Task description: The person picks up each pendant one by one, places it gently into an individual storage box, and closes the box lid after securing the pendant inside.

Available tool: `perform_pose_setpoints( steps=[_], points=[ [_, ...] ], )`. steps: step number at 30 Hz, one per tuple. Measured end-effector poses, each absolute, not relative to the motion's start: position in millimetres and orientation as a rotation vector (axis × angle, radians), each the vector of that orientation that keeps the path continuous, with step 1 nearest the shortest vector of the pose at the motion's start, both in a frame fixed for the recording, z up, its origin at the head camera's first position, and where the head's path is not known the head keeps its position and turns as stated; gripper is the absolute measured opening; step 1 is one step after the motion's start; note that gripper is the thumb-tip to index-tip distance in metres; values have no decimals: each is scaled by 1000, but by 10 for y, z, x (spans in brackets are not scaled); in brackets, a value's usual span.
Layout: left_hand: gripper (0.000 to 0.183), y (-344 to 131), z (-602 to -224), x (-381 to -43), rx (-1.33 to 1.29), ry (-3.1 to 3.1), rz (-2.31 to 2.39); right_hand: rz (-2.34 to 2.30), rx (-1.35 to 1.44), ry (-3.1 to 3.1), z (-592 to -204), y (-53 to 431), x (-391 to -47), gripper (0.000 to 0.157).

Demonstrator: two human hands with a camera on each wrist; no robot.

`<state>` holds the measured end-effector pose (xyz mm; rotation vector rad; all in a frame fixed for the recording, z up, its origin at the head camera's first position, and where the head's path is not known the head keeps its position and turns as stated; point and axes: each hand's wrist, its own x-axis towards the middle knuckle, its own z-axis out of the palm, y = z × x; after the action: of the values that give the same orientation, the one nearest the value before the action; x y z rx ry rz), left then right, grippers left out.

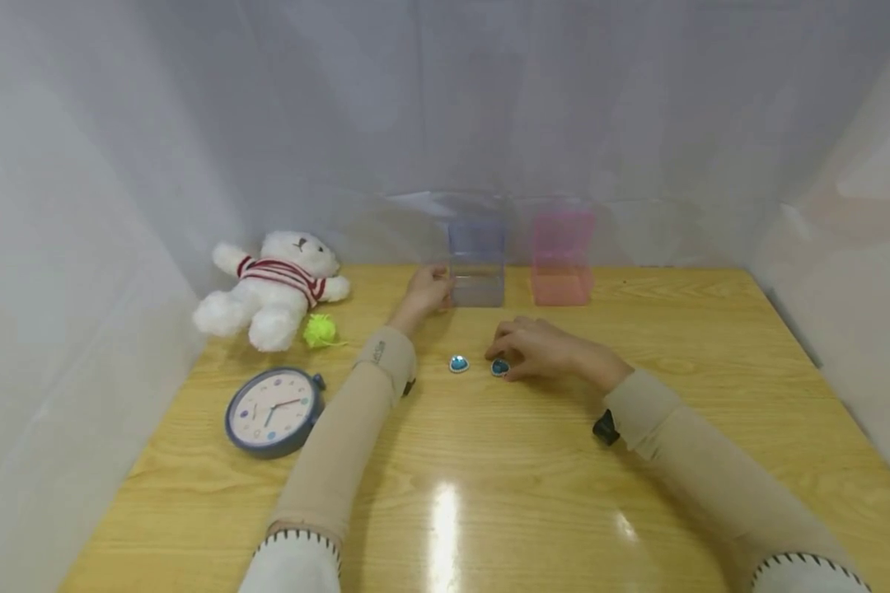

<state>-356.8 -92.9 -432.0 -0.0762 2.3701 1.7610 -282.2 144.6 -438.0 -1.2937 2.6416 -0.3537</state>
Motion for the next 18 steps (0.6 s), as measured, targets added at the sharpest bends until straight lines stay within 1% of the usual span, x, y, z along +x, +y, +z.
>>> perform_pose_setpoints(
  steps=[4, 7, 14, 18],
  points=[
    [55, -921, -4316, -3549, -76, 2355, 1777, -333, -1392, 2675, -4404, 1450, -2853, 36],
    [55, -917, -4310, -3543, -79, 2349, 1774, -277, -1408, 2693, -4411, 1459, -2867, 33],
    [54, -900, -4315, -3562, -72, 2364, 1766, -188, -1467, 2720, -4409, 1486, -2869, 31],
    [53, -892, -4321, -3581, -59, 2379, 1770, -248, -1490, 2733, -4402, 1492, -2861, 27]
  ],
)
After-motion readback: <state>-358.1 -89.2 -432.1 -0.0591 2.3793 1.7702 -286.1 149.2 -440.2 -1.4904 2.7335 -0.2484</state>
